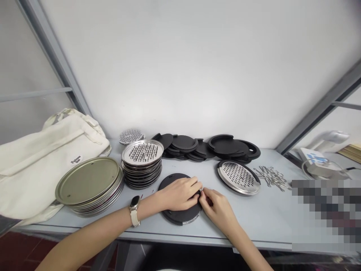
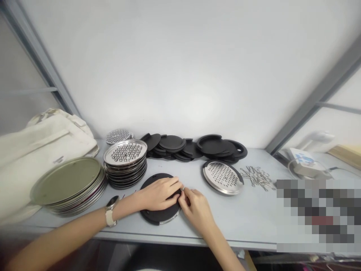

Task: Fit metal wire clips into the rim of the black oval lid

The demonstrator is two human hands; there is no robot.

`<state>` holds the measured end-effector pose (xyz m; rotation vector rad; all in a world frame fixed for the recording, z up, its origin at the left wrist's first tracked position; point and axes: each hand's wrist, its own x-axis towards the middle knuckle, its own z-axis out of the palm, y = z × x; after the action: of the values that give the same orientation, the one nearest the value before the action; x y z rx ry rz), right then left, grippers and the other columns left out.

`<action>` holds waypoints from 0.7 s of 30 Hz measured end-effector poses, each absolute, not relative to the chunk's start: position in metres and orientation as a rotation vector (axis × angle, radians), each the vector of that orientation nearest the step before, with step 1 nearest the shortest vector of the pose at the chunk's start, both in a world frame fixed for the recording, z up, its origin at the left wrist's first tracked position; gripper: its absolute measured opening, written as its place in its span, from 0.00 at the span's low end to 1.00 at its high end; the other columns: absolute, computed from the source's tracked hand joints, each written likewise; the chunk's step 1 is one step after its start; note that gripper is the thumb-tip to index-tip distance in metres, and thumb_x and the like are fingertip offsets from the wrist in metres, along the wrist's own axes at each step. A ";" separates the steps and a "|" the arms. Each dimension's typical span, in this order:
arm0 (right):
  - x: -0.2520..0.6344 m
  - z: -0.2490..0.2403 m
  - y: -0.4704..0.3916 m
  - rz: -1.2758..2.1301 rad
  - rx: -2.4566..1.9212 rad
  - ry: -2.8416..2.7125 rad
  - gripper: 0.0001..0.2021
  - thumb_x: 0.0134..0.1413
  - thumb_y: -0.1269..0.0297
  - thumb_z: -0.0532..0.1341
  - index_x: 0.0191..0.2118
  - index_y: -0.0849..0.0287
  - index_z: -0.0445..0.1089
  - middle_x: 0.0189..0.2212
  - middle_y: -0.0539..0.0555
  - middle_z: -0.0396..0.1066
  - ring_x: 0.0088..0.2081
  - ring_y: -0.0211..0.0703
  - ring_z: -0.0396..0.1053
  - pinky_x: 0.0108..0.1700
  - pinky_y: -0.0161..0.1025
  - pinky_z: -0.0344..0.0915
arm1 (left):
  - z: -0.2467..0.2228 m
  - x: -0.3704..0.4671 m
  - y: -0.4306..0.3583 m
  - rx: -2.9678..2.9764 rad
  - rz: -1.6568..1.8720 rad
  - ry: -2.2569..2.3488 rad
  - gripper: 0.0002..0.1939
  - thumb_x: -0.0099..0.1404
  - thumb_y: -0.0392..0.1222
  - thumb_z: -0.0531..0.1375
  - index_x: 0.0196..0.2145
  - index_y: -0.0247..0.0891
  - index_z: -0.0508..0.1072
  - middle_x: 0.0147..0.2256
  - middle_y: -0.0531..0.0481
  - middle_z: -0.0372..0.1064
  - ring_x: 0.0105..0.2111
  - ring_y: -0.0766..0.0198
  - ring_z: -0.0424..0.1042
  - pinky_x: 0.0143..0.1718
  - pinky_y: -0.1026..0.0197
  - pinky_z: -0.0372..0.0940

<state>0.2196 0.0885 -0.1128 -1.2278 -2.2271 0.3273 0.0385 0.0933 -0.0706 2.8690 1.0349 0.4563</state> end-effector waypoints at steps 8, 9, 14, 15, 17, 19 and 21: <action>0.219 -0.111 0.087 0.325 -1.227 -2.207 0.14 0.61 0.64 0.48 0.22 0.56 0.53 0.18 0.47 0.60 0.21 0.37 0.58 0.25 0.33 0.51 | -0.070 0.039 0.094 2.854 0.450 1.040 0.04 0.66 0.37 0.50 0.39 0.36 0.59 0.36 0.48 0.60 0.32 0.62 0.63 0.35 0.61 0.59; 0.219 -0.111 0.087 0.328 -1.231 -2.209 0.14 0.61 0.64 0.48 0.23 0.56 0.54 0.18 0.47 0.60 0.21 0.37 0.58 0.25 0.33 0.51 | -0.070 0.039 0.094 2.851 0.452 1.039 0.04 0.65 0.37 0.50 0.38 0.36 0.59 0.36 0.48 0.59 0.32 0.62 0.63 0.35 0.61 0.59; 0.218 -0.112 0.089 0.330 -1.276 -2.230 0.13 0.61 0.64 0.47 0.25 0.56 0.57 0.20 0.49 0.63 0.21 0.37 0.60 0.25 0.33 0.51 | -0.069 0.039 0.093 2.849 0.457 1.042 0.03 0.66 0.37 0.50 0.37 0.36 0.59 0.36 0.48 0.59 0.31 0.63 0.63 0.33 0.61 0.59; 0.218 -0.112 0.089 0.330 -1.281 -2.234 0.13 0.61 0.64 0.47 0.25 0.57 0.58 0.20 0.49 0.64 0.21 0.37 0.60 0.25 0.33 0.51 | -0.068 0.039 0.093 2.852 0.456 1.043 0.03 0.66 0.37 0.50 0.37 0.36 0.59 0.36 0.48 0.59 0.31 0.63 0.63 0.33 0.61 0.59; 0.219 -0.111 0.089 0.333 -1.285 -2.236 0.13 0.61 0.64 0.47 0.25 0.57 0.58 0.20 0.49 0.64 0.21 0.37 0.60 0.25 0.33 0.51 | -0.068 0.039 0.093 2.855 0.455 1.043 0.03 0.66 0.37 0.49 0.38 0.36 0.59 0.36 0.48 0.59 0.31 0.63 0.62 0.33 0.61 0.59; 0.219 -0.110 0.088 0.342 -1.286 -2.236 0.13 0.61 0.65 0.47 0.24 0.57 0.57 0.20 0.49 0.64 0.21 0.37 0.60 0.25 0.33 0.51 | -0.068 0.039 0.093 2.853 0.450 1.040 0.03 0.66 0.37 0.49 0.38 0.36 0.59 0.36 0.48 0.59 0.31 0.63 0.62 0.33 0.61 0.59; 0.220 -0.110 0.088 0.359 -1.280 -2.231 0.13 0.61 0.65 0.48 0.24 0.57 0.57 0.20 0.49 0.63 0.22 0.37 0.60 0.26 0.33 0.51 | -0.068 0.039 0.093 2.852 0.442 1.034 0.04 0.67 0.38 0.49 0.39 0.36 0.60 0.36 0.48 0.58 0.31 0.63 0.62 0.34 0.61 0.59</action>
<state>0.2196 0.0880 -0.1099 -1.2799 -2.2314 0.3588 0.0395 0.0928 -0.0680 2.8522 1.0337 0.4417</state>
